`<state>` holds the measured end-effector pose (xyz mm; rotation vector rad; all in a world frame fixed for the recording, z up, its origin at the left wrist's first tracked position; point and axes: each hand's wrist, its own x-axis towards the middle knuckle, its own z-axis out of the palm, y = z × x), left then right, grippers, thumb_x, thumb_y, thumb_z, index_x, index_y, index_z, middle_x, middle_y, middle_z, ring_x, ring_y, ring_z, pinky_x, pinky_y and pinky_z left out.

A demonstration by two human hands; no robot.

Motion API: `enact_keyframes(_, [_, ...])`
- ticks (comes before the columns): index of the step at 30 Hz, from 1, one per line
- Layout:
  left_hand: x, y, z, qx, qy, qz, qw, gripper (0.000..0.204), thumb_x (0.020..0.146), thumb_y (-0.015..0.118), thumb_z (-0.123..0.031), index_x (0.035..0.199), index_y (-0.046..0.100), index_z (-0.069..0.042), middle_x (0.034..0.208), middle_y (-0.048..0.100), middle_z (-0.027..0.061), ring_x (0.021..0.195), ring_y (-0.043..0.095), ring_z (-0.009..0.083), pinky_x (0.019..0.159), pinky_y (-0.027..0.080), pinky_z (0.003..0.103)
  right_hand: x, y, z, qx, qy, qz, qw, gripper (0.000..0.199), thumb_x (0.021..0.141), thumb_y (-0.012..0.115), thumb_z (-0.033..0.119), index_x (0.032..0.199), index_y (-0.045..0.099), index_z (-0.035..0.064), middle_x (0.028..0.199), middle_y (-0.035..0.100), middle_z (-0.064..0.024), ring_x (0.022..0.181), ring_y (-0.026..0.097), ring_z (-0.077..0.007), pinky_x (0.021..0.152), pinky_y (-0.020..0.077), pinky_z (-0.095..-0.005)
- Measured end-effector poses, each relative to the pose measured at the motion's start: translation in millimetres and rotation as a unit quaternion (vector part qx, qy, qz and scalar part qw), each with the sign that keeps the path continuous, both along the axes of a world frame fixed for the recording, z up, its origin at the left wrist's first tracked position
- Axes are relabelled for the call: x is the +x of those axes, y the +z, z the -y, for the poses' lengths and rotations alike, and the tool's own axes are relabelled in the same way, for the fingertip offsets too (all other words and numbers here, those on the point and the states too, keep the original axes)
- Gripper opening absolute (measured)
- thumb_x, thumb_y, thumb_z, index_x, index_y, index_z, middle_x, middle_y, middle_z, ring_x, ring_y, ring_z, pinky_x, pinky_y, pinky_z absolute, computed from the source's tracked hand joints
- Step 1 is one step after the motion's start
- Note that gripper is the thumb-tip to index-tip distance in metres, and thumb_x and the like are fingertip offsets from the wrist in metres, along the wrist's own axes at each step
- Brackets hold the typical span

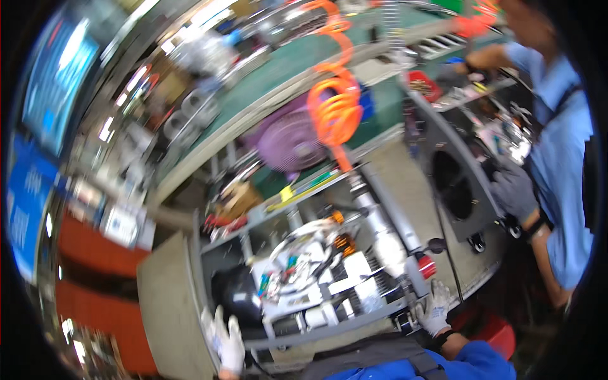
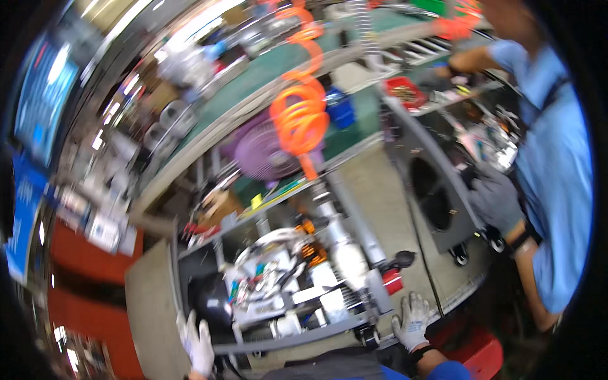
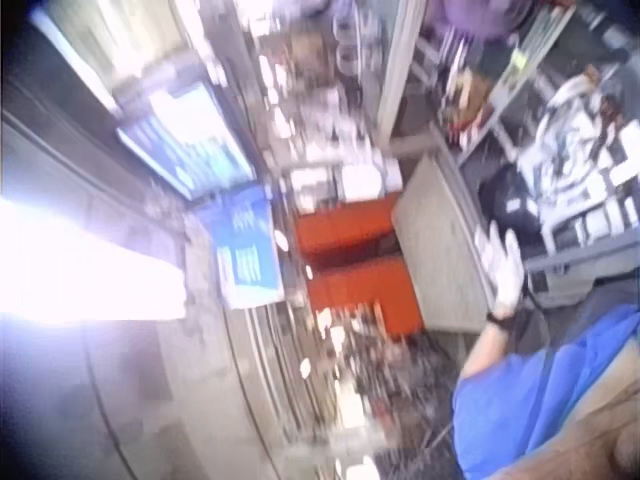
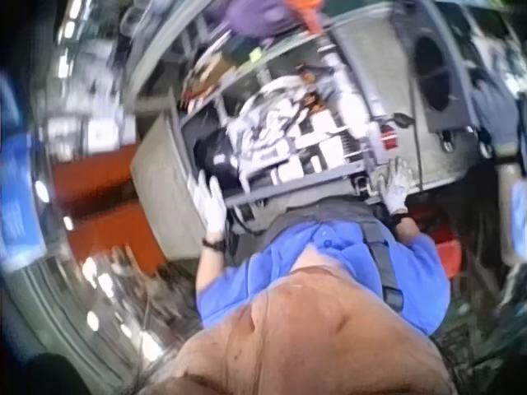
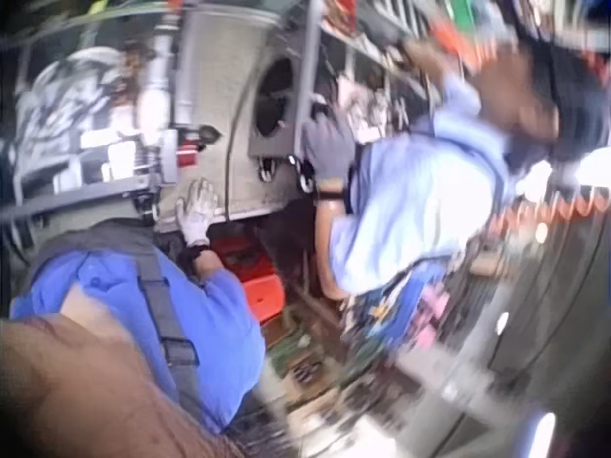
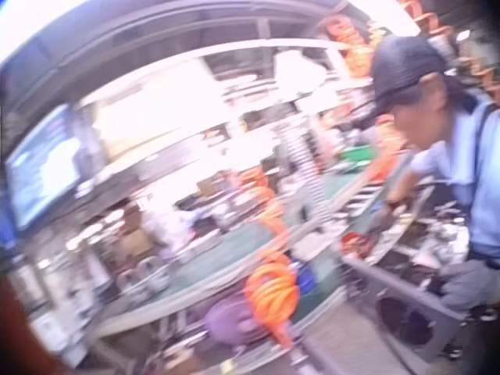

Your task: Assembling the internal components, wiring, and circuit boards of a solar inverter system on a factory production line.

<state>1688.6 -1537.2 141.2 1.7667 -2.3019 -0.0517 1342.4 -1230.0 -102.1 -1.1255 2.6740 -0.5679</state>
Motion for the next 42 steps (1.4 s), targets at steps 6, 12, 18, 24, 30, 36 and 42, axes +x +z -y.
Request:
enact_keyframes(6, [24.3,-27.4,10.0,-0.1,-0.01,-0.028,0.995,0.043,0.085,0.065,-0.026,0.125,0.058,-0.009,0.146,0.039,0.019,0.137,0.032,0.0384,0.112,0.023,0.051,5.1,-38.8,-4.0,0.018,0.03,-0.054,0.998,0.074,0.076,0.063,0.026,0.14,0.036,0.0008,0.145,0.033,-0.0258,0.139,0.023,-0.0441,0.115,0.0118,-0.0574])
enact_keyframes(12, [36.9,-23.4,5.8,-0.186,-0.04,-0.066,0.98,0.027,0.082,0.067,-0.029,0.102,0.07,-0.01,0.123,0.061,0.0118,0.126,0.046,0.0375,0.11,0.027,0.051,7.6,-63.3,-7.4,-0.045,0.002,-0.096,0.994,0.069,0.076,0.067,0.025,0.136,0.042,0.0002,0.137,0.04,-0.0267,0.129,0.034,-0.0448,0.114,0.0199,-0.0507])
enact_keyframes(18, [54.1,-14.3,1.8,-0.062,-0.238,-0.105,0.964,0.033,0.087,0.059,-0.041,0.103,0.07,-0.014,0.107,0.069,0.0027,0.117,0.056,0.0218,0.112,0.019,0.055,35.3,-13.4,-18.7,-0.092,-0.102,0.028,0.99,0.023,0.085,0.061,0.018,0.095,0.066,-0.0024,0.095,0.067,-0.022,0.088,0.065,-0.0359,0.079,0.0506,-0.0412])
enact_keyframes(24, [70.7,-20.9,3.1,-0.109,-0.377,-0.135,0.91,0.02,0.085,0.062,-0.03,0.089,0.071,-0.012,0.088,0.069,0.007,0.093,0.063,0.0229,0.106,0.032,0.045,194.8,-24.4,-140.4,-0.067,-0.232,0.178,0.954,0.027,0.084,0.059,0.023,0.102,0.068,0.0036,0.1,0.067,-0.0213,0.101,0.063,-0.0366,0.088,0.0495,-0.0406])
enact_keyframes(30, [57.1,-24.6,3.1,-0.067,-0.374,-0.15,0.913,0.021,0.087,0.06,-0.028,0.085,0.07,-0.01,0.084,0.068,0.0063,0.092,0.061,0.0238,0.104,0.033,0.043,439.2,-87.9,-392.1,0.325,-0.253,0.3,0.86,0.04,0.09,0.043,0.035,0.104,0.069,0.0082,0.116,0.064,-0.0185,0.109,0.06,-0.0376,0.094,0.0474,-0.0452])
enact_keyframes(36, [37.9,-2.6,-68.0,-0.163,-0.485,-0.096,0.854,0.054,0.09,0.059,-0.026,0.136,0.047,-0.001,0.133,0.051,0.0242,0.124,0.047,0.0374,0.108,0.033,0.046,584.5,-97.6,-451.3,0.362,-0.388,0.231,0.816,0.027,0.088,0.048,0.021,0.1,0.07,0.0095,0.102,0.069,-0.0178,0.096,0.067,-0.034,0.083,0.0523,-0.0453])
enact_keyframes(42, [-15.2,35.5,-272.9,0.339,-0.756,-0.165,0.535,0.071,0.081,0.069,-0.01,0.144,0.037,-0.002,0.124,0.059,0.0212,0.079,0.065,0.0187,0.076,0.053,0.032,591.9,-113.6,-393.5,0.026,-0.421,0.169,0.891,0.033,0.089,0.05,0.032,0.102,0.067,0.0069,0.108,0.065,-0.0189,0.102,0.062,-0.0368,0.087,0.0494,-0.0444])
